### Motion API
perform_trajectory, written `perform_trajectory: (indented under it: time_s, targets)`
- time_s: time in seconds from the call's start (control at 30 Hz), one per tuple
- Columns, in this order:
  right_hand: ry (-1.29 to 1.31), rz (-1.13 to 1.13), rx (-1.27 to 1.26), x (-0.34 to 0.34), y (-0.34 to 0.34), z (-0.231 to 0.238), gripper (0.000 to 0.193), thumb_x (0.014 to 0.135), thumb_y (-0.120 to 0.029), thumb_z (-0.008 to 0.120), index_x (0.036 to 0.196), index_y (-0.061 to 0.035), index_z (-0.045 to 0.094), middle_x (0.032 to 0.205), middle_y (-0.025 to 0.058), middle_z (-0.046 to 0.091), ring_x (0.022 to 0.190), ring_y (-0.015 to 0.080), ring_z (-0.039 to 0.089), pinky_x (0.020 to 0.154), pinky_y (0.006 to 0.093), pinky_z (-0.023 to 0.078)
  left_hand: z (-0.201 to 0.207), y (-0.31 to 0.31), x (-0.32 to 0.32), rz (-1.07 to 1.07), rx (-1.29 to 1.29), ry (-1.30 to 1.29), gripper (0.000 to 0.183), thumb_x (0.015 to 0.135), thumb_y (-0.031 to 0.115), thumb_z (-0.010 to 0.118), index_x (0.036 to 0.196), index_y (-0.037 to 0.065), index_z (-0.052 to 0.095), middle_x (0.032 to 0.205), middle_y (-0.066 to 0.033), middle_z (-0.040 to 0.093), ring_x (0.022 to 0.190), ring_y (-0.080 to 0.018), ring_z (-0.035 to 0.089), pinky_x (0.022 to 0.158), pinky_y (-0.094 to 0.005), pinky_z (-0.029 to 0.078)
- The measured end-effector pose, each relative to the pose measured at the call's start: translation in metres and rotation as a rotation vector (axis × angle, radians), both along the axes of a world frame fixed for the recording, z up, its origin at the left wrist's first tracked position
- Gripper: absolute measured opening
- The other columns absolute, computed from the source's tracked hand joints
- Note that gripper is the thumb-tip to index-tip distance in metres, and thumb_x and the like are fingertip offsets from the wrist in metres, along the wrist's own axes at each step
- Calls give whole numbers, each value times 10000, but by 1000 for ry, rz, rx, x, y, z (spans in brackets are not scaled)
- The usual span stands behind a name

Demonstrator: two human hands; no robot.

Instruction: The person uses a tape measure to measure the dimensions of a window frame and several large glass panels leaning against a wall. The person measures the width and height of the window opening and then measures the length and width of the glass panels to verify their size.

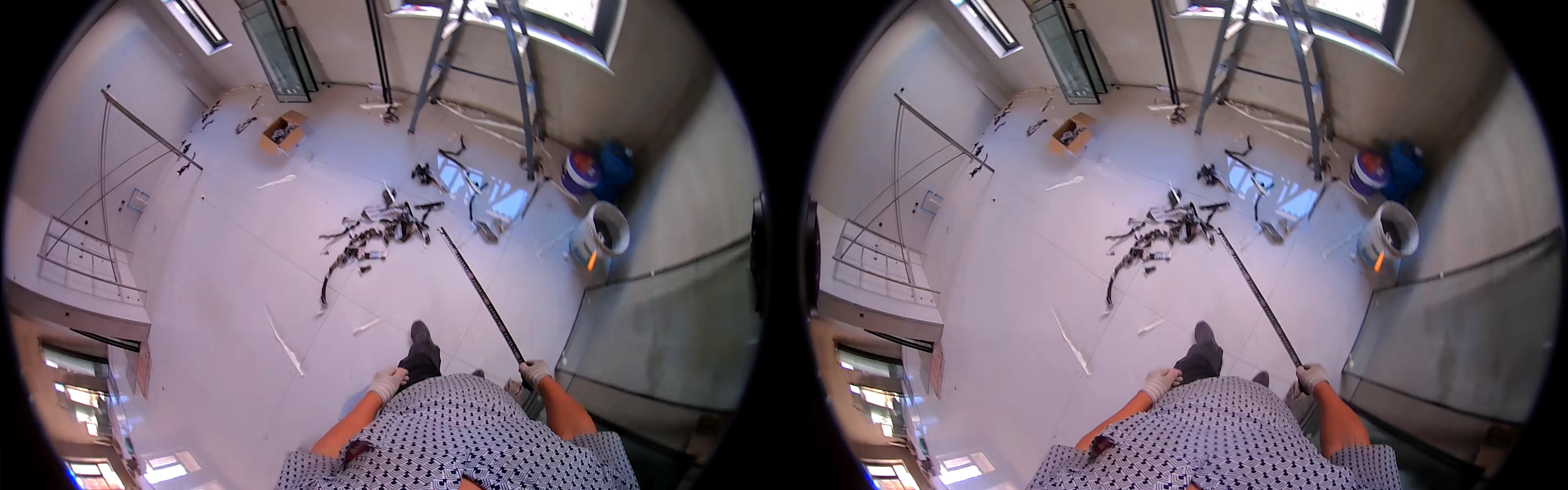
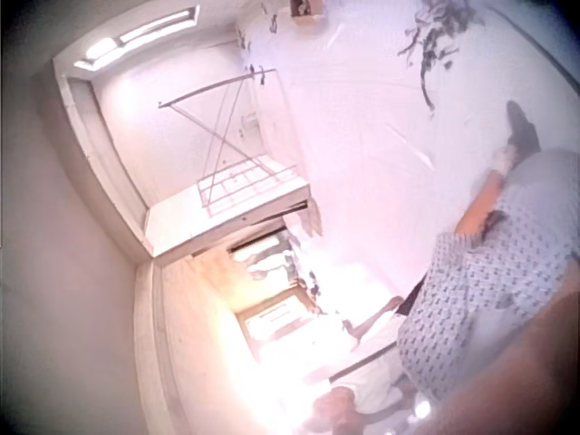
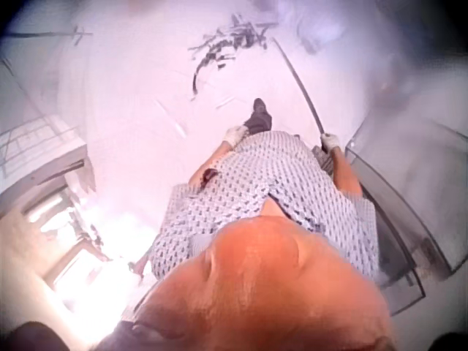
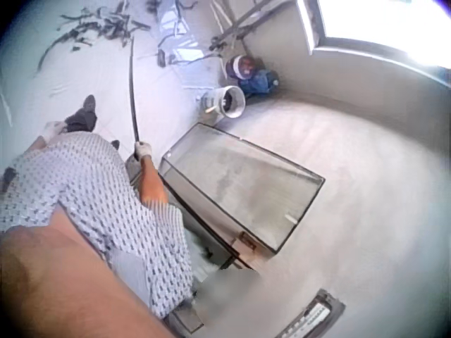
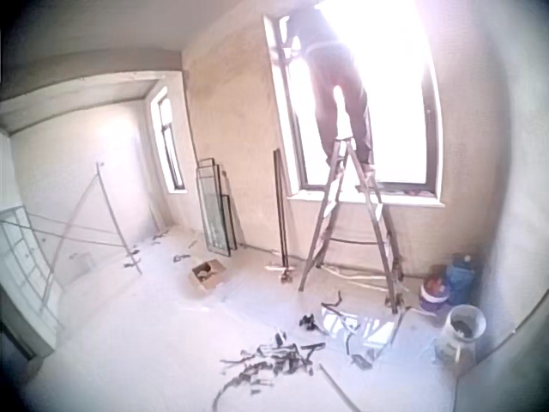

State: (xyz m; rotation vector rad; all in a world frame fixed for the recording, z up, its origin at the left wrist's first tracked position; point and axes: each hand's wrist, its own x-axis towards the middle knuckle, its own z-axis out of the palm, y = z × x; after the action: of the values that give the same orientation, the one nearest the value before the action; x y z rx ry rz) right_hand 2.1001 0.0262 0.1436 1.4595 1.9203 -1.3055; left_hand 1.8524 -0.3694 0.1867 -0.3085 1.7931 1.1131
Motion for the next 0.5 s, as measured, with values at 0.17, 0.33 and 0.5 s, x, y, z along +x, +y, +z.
perform_trajectory:
  time_s: [0.17,0.33,0.5]
  targets:
    - [64,-240,-241,-131,-6,53,166,832,-188,611,811,-24,617,593,73,555,436,194,526,377,357,400,-29,-8,-123,270,-74,-238,277,932,287,536,996,58,679,823,-23,689,630,-113,631,552,-243,493]
    - [28,15,-55,-230,-17,34,303,813,-288,622,927,-24,715,725,84,654,602,206,601,568,347,492,7,3,-246,140,-81,86,295,918,270,528,1022,31,666,836,-74,693,656,-149,639,578,-284,497]
    - [60,136,-45,-334,-5,30,304,812,-284,587,908,-26,715,703,70,647,629,186,608,591,334,490,30,2,-333,309,24,109,320,920,289,522,1024,23,666,894,-96,700,758,-172,663,651,-302,526]
